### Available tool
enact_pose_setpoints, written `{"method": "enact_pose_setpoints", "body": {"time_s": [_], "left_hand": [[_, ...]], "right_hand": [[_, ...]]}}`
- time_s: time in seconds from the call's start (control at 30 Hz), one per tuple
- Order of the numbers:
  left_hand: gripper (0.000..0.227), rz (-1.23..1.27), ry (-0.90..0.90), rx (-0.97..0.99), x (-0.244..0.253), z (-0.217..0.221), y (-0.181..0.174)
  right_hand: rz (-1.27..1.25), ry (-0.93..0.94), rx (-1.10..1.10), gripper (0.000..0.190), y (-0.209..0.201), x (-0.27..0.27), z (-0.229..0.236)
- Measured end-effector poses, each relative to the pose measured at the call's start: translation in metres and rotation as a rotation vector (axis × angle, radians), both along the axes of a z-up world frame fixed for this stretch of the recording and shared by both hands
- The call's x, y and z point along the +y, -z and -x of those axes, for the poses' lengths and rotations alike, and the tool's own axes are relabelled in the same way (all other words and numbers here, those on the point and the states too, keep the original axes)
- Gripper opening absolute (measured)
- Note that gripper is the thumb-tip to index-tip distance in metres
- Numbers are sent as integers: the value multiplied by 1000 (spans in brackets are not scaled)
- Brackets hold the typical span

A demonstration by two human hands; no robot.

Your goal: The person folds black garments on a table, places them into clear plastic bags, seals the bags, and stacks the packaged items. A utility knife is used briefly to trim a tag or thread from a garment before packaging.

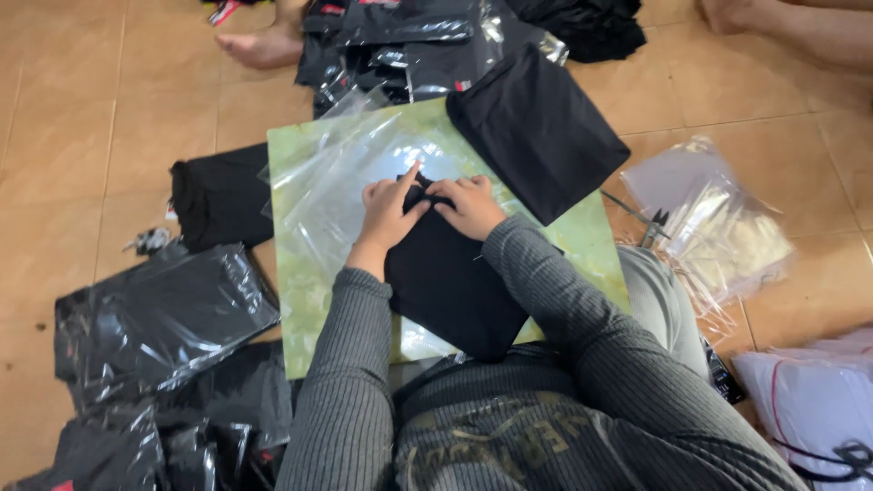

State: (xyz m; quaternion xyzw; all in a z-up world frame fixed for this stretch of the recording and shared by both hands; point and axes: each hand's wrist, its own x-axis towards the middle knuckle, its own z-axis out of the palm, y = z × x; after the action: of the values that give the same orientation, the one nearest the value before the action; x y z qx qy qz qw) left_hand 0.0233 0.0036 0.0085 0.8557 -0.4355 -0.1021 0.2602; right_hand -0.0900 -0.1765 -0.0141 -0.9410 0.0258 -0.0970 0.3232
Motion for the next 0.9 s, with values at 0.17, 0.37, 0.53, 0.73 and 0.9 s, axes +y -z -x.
{"method": "enact_pose_setpoints", "body": {"time_s": [0.17, 0.37, 0.53, 0.73, 0.9], "left_hand": [[55, 29, -118, 19, -3, -6, 15], [55, 119, -226, 49, -9, -9, 26], [52, 145, -320, -14, -15, -15, 41], [56, 136, -381, -216, -26, -25, 67], [31, 387, -395, -618, -20, -2, 40]], "right_hand": [[18, 112, -83, 23, 11, -5, -2], [194, 239, -187, 8, 25, -11, -1], [427, 223, -270, 9, 24, -6, -3], [560, -104, -417, 35, 5, 2, -4], [455, -188, 160, 68, -15, 12, -10]]}}
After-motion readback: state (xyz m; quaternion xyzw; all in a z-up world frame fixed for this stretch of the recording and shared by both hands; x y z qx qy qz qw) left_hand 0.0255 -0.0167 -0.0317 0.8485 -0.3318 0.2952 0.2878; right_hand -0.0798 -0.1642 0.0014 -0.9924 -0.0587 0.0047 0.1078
